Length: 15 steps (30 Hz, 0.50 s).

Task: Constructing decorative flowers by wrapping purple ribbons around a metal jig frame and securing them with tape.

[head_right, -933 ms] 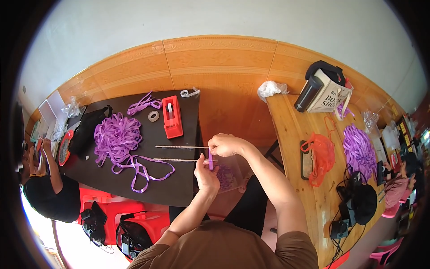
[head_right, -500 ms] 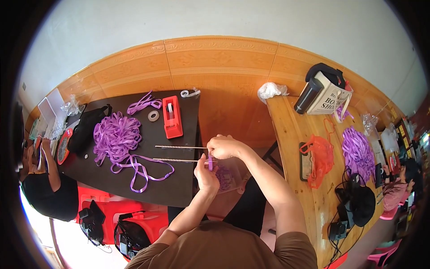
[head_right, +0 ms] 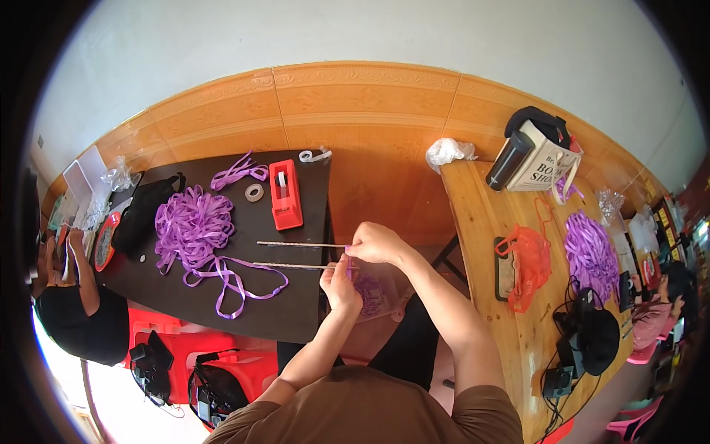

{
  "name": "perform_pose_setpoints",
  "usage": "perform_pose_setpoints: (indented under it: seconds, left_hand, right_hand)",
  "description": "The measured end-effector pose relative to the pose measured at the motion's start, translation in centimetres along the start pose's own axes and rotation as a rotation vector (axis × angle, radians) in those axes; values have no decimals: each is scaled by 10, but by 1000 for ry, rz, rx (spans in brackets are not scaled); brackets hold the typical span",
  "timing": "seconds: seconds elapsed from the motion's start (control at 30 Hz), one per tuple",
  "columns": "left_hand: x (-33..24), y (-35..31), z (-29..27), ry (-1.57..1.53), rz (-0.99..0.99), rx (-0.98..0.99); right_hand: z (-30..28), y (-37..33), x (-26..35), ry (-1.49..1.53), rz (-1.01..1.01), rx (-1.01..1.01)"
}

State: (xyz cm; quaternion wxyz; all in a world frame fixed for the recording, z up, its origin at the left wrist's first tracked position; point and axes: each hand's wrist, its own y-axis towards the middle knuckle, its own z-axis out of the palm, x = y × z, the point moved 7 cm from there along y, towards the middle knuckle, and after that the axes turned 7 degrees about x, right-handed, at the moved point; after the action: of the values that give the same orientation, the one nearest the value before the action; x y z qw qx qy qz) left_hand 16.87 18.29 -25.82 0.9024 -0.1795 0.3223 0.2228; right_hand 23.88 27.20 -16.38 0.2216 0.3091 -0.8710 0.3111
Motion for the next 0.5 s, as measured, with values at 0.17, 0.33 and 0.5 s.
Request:
perform_pose_setpoints:
  seconds: [0.17,0.33,0.5]
  left_hand:
    - [1,-1,-1,31,-17,-11]
    - [3,0,-2,58,-24,-11]
    - [3,0,-4,60,-30,-29]
  right_hand:
    - [18,-7,-33,697,-134,-112]
    - [42,-16,-49,1032,-143,-150]
    - [55,-11,-52,1176,-272,-212]
